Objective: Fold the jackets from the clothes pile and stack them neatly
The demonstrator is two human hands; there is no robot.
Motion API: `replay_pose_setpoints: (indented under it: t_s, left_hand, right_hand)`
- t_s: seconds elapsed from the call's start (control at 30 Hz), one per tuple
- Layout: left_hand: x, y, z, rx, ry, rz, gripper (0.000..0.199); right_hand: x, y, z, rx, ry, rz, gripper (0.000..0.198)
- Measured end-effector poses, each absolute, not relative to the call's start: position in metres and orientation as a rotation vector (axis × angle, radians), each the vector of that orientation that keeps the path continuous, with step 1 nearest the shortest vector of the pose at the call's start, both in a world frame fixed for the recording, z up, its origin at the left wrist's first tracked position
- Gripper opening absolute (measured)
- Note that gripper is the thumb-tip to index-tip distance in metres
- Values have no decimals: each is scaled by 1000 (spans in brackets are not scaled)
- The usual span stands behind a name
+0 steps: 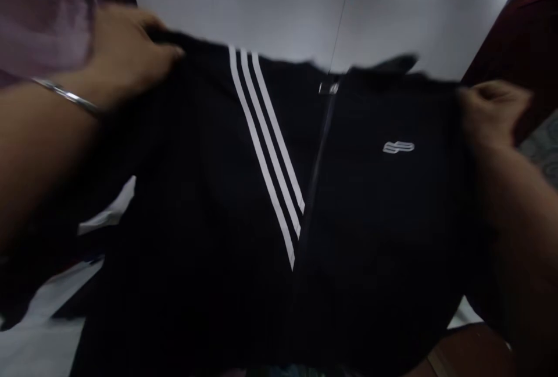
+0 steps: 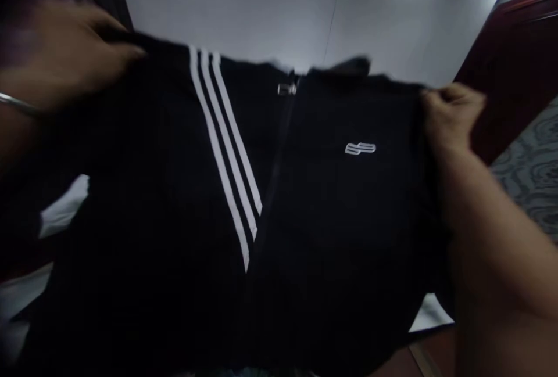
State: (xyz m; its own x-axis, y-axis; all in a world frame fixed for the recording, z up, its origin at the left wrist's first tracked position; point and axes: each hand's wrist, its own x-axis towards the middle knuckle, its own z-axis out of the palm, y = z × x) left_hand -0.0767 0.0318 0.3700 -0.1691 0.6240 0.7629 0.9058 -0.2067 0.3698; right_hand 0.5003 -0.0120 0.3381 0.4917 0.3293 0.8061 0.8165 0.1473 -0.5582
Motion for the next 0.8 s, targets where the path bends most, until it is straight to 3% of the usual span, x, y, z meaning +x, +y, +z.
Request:
replay_pose_setpoints:
  t_s: [0.07,0.2,0.3,0.53,0.63,0.8]
  left_hand:
    - [-58,50,349,-1854,-1757,-1174,44]
    - [-27,116,277,-1942,-1961,-858,36]
    - [-5,150,204,-2051,-2000,-677,45]
    - [28,108,26,-2639,-1784,-258,49]
    - [21,95,-9,-2674,-1842,-164,56]
    - [20,103,-10,-2680,-1893,-91,61]
  right_hand:
    - [487,14,320,-1517,-1227,-443,47]
    - [458,88,253,-1868,-1256,-357,28]
    - [426,128,183,-2034,-1277,-242,31]
    - [369,97,13,-1784,-2147,154,42]
    - [375,73,-21,-1908,-2246,263,49]
    - [382,64,-22,-2071,-2202,319,53]
